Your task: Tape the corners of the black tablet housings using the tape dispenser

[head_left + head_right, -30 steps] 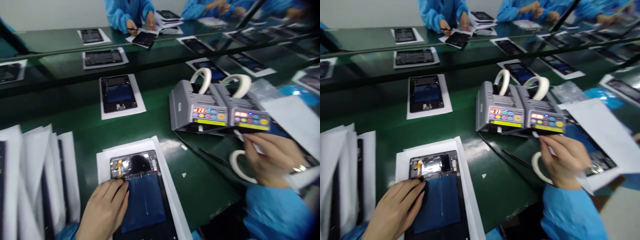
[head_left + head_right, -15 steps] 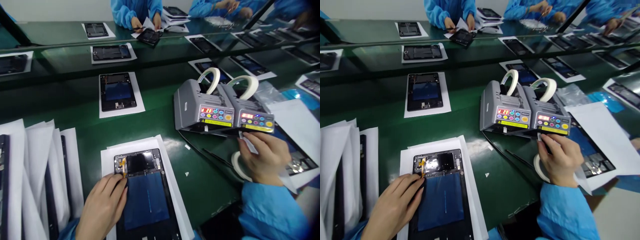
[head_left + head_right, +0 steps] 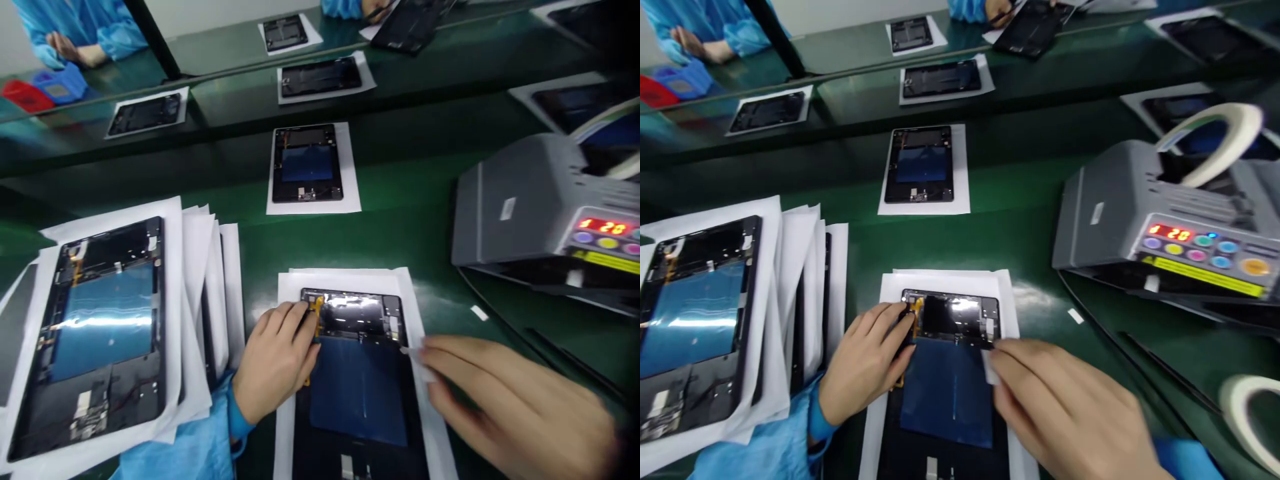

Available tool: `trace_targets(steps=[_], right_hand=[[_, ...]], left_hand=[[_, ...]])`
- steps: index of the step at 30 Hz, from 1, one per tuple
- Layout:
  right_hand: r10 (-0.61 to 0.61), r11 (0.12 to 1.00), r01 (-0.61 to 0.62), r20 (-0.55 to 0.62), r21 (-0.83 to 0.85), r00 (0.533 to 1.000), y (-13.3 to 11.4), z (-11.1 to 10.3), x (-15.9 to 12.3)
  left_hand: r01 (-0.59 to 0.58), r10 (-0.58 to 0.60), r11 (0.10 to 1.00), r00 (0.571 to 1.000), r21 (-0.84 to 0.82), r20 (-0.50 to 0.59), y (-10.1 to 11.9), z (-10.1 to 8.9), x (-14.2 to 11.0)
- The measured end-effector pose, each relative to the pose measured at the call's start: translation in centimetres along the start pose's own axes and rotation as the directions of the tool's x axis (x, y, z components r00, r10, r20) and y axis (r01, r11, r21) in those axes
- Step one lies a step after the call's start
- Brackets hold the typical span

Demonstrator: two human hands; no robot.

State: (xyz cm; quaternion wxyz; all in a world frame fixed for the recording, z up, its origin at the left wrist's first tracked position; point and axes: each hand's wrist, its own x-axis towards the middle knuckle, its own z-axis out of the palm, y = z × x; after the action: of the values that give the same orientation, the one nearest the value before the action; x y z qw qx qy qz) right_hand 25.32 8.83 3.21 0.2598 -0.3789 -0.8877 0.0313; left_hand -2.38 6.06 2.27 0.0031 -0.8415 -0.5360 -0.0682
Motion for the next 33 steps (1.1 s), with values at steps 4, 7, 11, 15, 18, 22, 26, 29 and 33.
trace_targets(steps=[4, 7, 11, 15, 18, 22, 26, 29, 33], right_hand=[[-0.121, 0.992, 0.122, -0.029, 0.018, 0.992, -2.8, 4.9, 6.9], [-0.079, 0.997, 0.079, -0.015, 0.004, 0.997, -2.7, 7.9, 8.3], [-0.088, 0.996, 0.088, 0.003, 0.025, 0.996, -2.4, 9.4, 7.8], [-0.116, 0.993, 0.116, 0.012, 0.028, 0.993, -2.3, 9.3, 7.7], [-0.117, 0.993, 0.116, 0.02, 0.035, 0.993, -2.2, 9.4, 7.8], [-0.123, 0.992, 0.122, 0.025, 0.028, 0.992, -2.1, 9.7, 7.8], [-0.161, 0.987, 0.161, 0.052, -0.007, 0.986, -2.0, 9.7, 7.8], [-0.193, 0.978, 0.199, 0.092, -0.062, 0.977, -2.0, 9.4, 7.8], [-0.214, 0.961, 0.236, 0.152, -0.146, 0.965, -2.8, 8.9, 7.7]], left_hand=[[0.039, -0.037, 0.998, 0.999, -0.047, 0.036, -0.6, 0.7, -0.2], [0.047, -0.042, 0.996, 0.997, -0.069, 0.065, -0.8, 1.2, -0.5], [0.033, -0.028, 0.996, 0.998, -0.079, 0.065, -0.8, 1.6, -0.7], [0.044, -0.038, 0.995, 0.997, -0.094, 0.064, -0.7, 1.7, -0.8], [0.045, -0.039, 0.994, 0.997, -0.102, 0.067, -0.7, 1.7, -0.8], [0.046, -0.039, 0.993, 0.997, -0.108, 0.064, -0.7, 1.8, -0.9], [0.055, -0.048, 0.992, 0.997, -0.116, 0.056, -0.6, 1.8, -0.8], [0.066, -0.062, 0.99, 0.997, -0.123, 0.04, -0.6, 1.8, -0.7], [0.066, -0.063, 0.992, 0.998, -0.109, 0.031, -0.5, 1.6, -0.6]])
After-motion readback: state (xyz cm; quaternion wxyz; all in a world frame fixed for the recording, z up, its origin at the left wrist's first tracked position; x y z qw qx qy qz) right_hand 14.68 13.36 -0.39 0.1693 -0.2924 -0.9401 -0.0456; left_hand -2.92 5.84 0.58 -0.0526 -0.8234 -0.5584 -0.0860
